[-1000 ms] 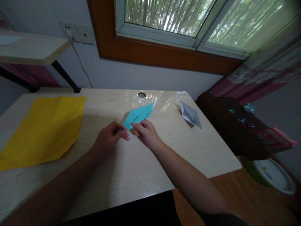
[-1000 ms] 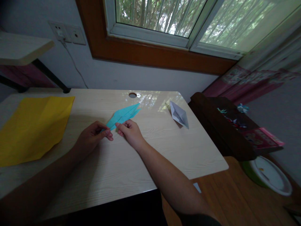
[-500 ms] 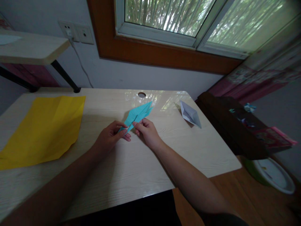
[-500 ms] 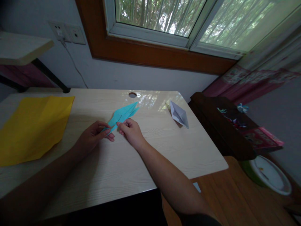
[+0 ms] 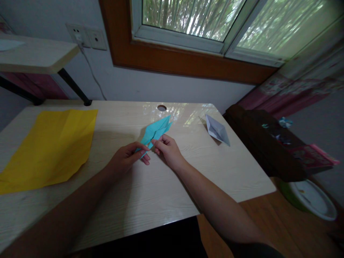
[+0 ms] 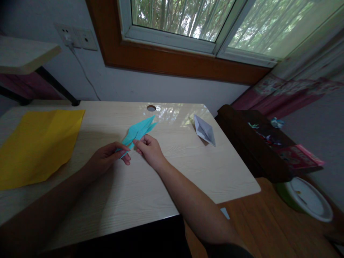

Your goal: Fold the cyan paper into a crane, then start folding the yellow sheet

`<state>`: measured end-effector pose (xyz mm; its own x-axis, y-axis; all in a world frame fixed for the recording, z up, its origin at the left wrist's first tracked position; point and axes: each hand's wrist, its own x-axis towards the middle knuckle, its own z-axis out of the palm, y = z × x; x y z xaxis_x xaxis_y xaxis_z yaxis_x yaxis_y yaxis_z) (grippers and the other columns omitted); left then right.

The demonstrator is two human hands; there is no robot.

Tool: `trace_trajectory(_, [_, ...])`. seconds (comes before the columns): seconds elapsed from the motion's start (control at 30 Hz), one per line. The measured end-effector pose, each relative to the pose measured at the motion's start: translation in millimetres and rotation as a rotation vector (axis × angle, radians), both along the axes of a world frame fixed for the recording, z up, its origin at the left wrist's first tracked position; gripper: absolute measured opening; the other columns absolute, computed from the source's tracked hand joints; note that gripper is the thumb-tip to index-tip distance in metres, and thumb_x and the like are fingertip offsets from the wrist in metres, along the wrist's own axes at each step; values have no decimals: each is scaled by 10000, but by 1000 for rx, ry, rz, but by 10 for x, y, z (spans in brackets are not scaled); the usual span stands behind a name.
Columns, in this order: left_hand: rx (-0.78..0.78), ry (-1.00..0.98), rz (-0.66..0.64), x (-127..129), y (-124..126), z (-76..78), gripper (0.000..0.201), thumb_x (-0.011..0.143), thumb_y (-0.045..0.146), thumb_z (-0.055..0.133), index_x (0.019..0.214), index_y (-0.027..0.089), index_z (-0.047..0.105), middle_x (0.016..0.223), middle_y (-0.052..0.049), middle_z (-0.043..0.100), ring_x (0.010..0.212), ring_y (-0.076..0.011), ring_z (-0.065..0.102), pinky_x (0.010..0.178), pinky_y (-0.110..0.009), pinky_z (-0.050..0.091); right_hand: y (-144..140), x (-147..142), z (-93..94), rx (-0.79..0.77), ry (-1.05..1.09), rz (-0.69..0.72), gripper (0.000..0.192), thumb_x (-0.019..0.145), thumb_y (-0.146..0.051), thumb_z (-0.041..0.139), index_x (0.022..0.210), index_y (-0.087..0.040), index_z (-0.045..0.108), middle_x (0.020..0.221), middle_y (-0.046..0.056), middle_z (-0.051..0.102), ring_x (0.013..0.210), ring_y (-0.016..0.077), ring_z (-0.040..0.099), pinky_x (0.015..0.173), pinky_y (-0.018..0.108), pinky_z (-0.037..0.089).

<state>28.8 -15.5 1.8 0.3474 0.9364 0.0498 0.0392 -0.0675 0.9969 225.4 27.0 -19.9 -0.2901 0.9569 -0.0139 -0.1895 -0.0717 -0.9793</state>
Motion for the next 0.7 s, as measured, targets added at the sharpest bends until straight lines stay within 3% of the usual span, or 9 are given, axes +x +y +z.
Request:
trace_trajectory(0.33, [-14, 65, 90, 32, -41, -9, 206, 812, 328, 783, 955, 221, 680, 765, -11, 790, 736, -194, 764, 730, -306, 600, -17, -6, 80, -11, -43, -42, 358, 800, -447, 777, 689, -206, 536, 552, -48, 564, 493, 98, 432, 510, 261, 299])
trace_trajectory(0.7, [51, 41, 172, 21, -63, -7, 234, 879, 370, 726, 1036, 210, 661, 879, -50, 816, 872, -232, 793, 877, -384, 621, 7, 10, 28, -4, -57, -80, 385, 797, -495, 779, 685, -207, 549, 552, -44, 557, 498, 104, 439, 517, 268, 305])
